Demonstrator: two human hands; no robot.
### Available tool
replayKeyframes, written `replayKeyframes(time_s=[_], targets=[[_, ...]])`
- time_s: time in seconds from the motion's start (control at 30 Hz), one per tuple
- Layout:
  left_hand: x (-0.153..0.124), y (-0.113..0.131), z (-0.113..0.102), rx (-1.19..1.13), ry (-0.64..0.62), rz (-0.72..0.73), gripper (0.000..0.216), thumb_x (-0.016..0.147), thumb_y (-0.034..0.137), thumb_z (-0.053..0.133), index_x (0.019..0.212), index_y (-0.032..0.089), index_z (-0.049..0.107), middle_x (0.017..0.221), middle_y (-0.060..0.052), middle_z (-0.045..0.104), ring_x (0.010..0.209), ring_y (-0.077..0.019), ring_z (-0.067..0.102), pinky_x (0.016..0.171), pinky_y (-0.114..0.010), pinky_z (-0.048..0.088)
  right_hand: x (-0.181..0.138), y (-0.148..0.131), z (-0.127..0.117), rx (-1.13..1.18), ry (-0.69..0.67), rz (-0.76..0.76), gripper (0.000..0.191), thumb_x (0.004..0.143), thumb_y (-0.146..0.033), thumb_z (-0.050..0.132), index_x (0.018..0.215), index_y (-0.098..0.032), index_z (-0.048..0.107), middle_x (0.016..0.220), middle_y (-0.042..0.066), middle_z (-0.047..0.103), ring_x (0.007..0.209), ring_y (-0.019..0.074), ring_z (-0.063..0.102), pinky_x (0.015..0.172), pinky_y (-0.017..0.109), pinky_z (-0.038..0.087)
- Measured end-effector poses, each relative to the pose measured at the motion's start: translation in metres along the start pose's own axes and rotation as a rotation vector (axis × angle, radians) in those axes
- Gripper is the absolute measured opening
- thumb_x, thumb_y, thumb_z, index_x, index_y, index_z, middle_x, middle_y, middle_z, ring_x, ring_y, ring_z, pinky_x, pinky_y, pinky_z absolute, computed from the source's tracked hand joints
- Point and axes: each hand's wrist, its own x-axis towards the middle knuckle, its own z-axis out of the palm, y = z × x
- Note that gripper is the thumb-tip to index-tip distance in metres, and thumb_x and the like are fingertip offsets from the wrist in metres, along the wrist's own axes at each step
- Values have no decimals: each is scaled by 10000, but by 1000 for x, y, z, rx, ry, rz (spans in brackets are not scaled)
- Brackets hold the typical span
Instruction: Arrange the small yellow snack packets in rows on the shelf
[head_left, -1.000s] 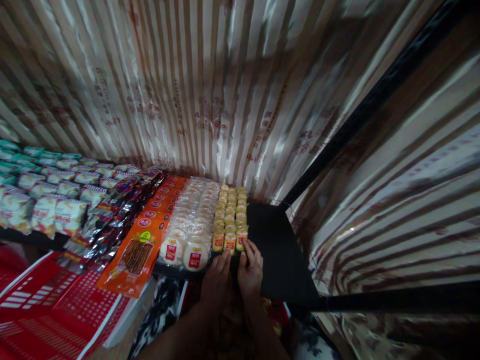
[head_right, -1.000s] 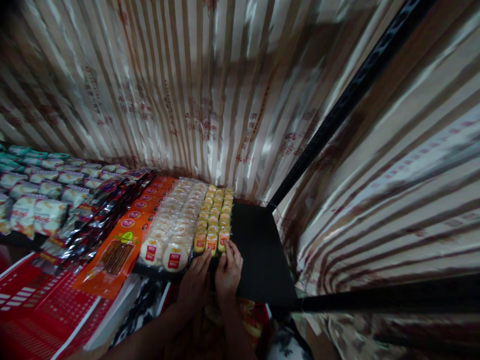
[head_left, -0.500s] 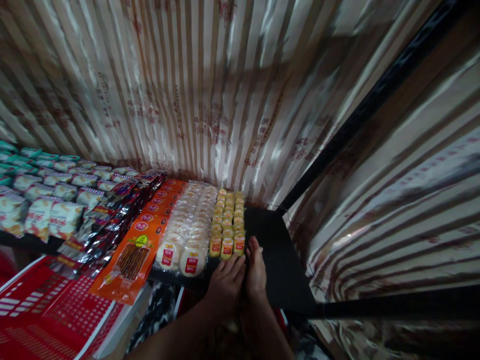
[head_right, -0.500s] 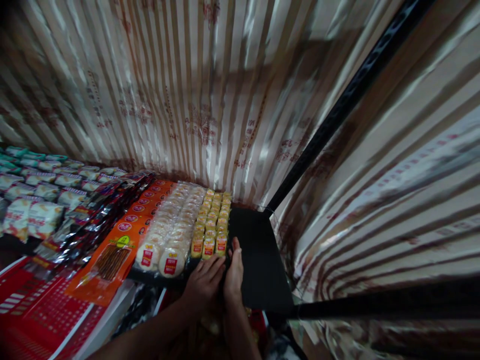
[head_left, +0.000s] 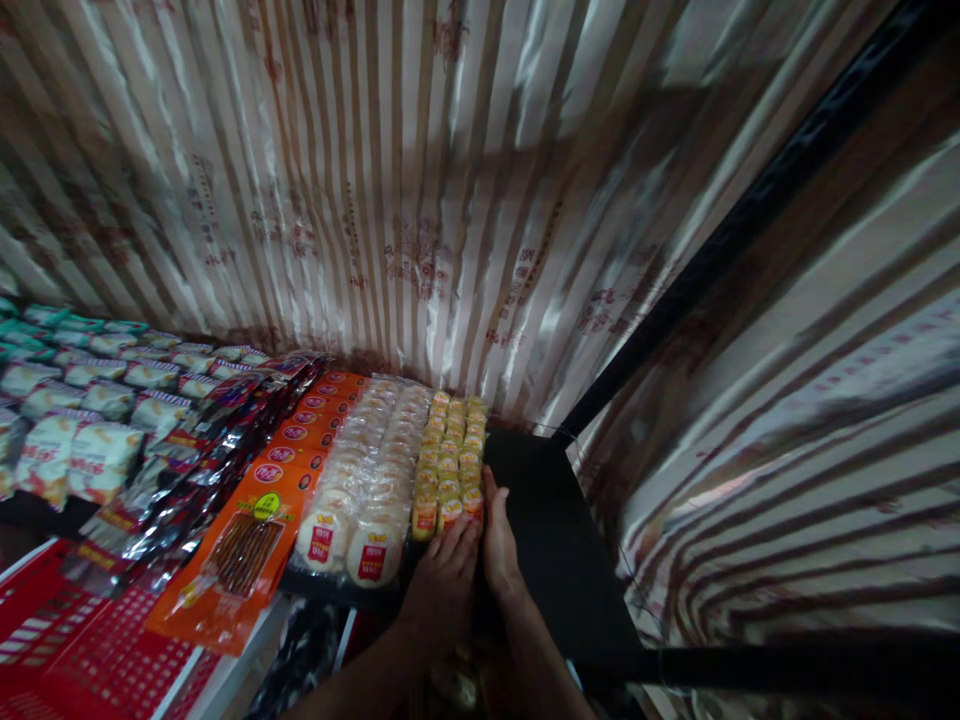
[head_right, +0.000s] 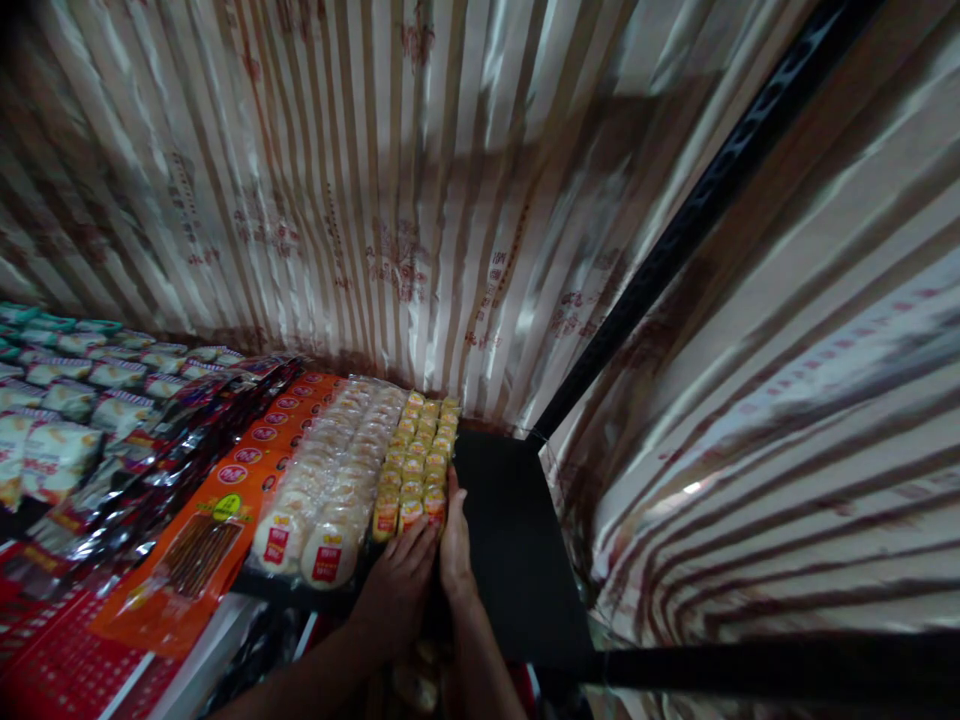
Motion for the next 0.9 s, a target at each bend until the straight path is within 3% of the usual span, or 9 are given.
replayKeyframes(time_s=[0.23, 0.43, 0.57, 0.77, 0.9], targets=[[0, 0, 4, -10, -64, -24, 495, 895, 306, 368, 1358, 133, 341, 1427, -55, 359, 1347, -209, 204, 1047, -334, 257, 40, -5, -8, 22, 51, -67, 750, 781, -708, 287, 1364, -239, 339, 1471, -13, 236, 1364, 178, 176, 1132, 389, 82], [2, 2, 1, 13, -70, -15, 481, 905, 308, 346, 1348, 122, 361, 1433, -55, 346, 1351, -214, 201, 1052, -326, 243, 50, -13, 11, 131, -26, 9, 713, 784, -713, 265, 1350, -291, 362, 1438, -13, 325, 1318, 213, 309, 1062, 439, 299], [2, 1, 5, 51, -14, -11, 472, 909, 319, 344, 1332, 116, 389, 1427, -53, 357, 1345, -211, 214, 1045, -321, 238, 53, -8, 5, 127, -58, -20, 699, 786, -708, 278, 1334, -289, 389, 1429, -13, 347, 1318, 202, 309, 1081, 430, 265], [0, 0, 13, 119, 58, 32, 472, 910, 345, 351, 1321, 120, 408, 1428, -49, 356, 1344, -217, 213, 1041, -324, 231, 84, -6, -6, 49, 31, -56, 730, 775, -725, 254, 1338, -276, 378, 1462, -18, 262, 1349, 186, 229, 1113, 429, 171], [0, 0, 16, 130, 26, 6, 467, 910, 352, 343, 1326, 147, 403, 1434, -26, 346, 1336, -204, 237, 997, -310, 297, 89, -11, 3, 66, -55, -35, 691, 778, -719, 277, 1300, -296, 438, 1366, -16, 449, 1301, 203, 342, 1082, 431, 257]])
